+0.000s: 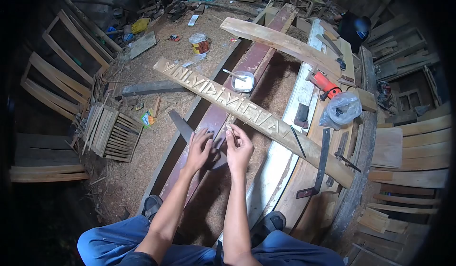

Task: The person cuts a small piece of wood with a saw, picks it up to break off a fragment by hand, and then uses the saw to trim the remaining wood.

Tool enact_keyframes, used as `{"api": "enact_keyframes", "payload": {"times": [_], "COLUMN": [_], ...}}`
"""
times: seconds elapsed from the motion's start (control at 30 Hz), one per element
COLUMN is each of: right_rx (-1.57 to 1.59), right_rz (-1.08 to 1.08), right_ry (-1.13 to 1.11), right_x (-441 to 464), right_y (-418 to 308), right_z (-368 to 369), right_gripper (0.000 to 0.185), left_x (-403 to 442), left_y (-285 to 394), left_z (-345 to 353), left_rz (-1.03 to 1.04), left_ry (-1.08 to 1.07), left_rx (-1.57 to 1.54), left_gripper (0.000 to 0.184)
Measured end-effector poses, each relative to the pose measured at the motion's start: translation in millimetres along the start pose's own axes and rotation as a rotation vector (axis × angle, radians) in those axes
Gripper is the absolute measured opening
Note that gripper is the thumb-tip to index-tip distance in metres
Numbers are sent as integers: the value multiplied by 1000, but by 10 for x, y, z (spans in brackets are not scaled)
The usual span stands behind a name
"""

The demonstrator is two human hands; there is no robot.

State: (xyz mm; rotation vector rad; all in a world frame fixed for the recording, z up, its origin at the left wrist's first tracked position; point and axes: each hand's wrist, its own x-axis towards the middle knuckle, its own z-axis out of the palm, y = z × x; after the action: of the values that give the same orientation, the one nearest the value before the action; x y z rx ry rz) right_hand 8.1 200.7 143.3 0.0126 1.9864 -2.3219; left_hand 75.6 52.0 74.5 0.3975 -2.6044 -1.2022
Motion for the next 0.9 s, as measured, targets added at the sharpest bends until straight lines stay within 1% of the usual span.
{"api": "enact_keyframes", "payload": {"times": [0.03,0.1,0.13,0.17,0.23,0.27,0.3,0.37,0.4,0.5,0.53,0.57,0.6,0.67,0.77,0.83,0.9], "right_rx": [8,-102,-132,-122,-91,-53,-41,-40,-71,-112,-101,-106,-113,-117,-124,-151,-173], "right_rz": [2,-38,-30,-30,-47,-51,-54,-109,-180,-201,-194,-160,-133,-128,-111,-121,-108], "right_ry": [1,-61,-66,-60,-89,-98,-88,-108,-107,-114,-103,-133,-164,-151,-125,-62,-49], "right_x": [5,26,33,40,63,78,98,125,136,151,147,144,154,151,162,147,138], "right_y": [-52,-184,-242,-301,-508,-592,-654,-771,-870,-1072,-1132,-1206,-1305,-1484,-1520,-1480,-1408], "right_z": [-36,-148,-200,-261,-375,-439,-512,-688,-778,-1073,-1168,-1274,-1366,-1505,-1592,-1586,-1600], "right_gripper": [29,25,22,22,22,22,22,20,20,17,17,16,16,16,18,18,19], "left_x": [44,139,184,216,283,296,307,321,330,355,362,338,340,361,355,325,302], "left_y": [140,449,596,734,1070,1202,1308,1533,1644,1882,1995,2083,2158,2269,2353,2333,2297], "left_z": [-41,-107,-104,-128,-187,-143,-114,-41,9,105,151,196,228,336,523,583,641], "left_rz": [1,6,46,51,97,152,162,181,192,225,206,202,156,86,66,44,19], "left_ry": [-2,-15,31,26,-57,-5,-13,-5,33,-45,-55,-63,-113,-195,-209,-217,-207], "left_rx": [8,-94,-137,-129,-265,-271,-262,-334,-364,-388,-494,-488,-608,-809,-910,-919,-870], "left_gripper": [35,34,34,34,36,33,33,30,26,22,16,16,14,14,15,17,15]}}
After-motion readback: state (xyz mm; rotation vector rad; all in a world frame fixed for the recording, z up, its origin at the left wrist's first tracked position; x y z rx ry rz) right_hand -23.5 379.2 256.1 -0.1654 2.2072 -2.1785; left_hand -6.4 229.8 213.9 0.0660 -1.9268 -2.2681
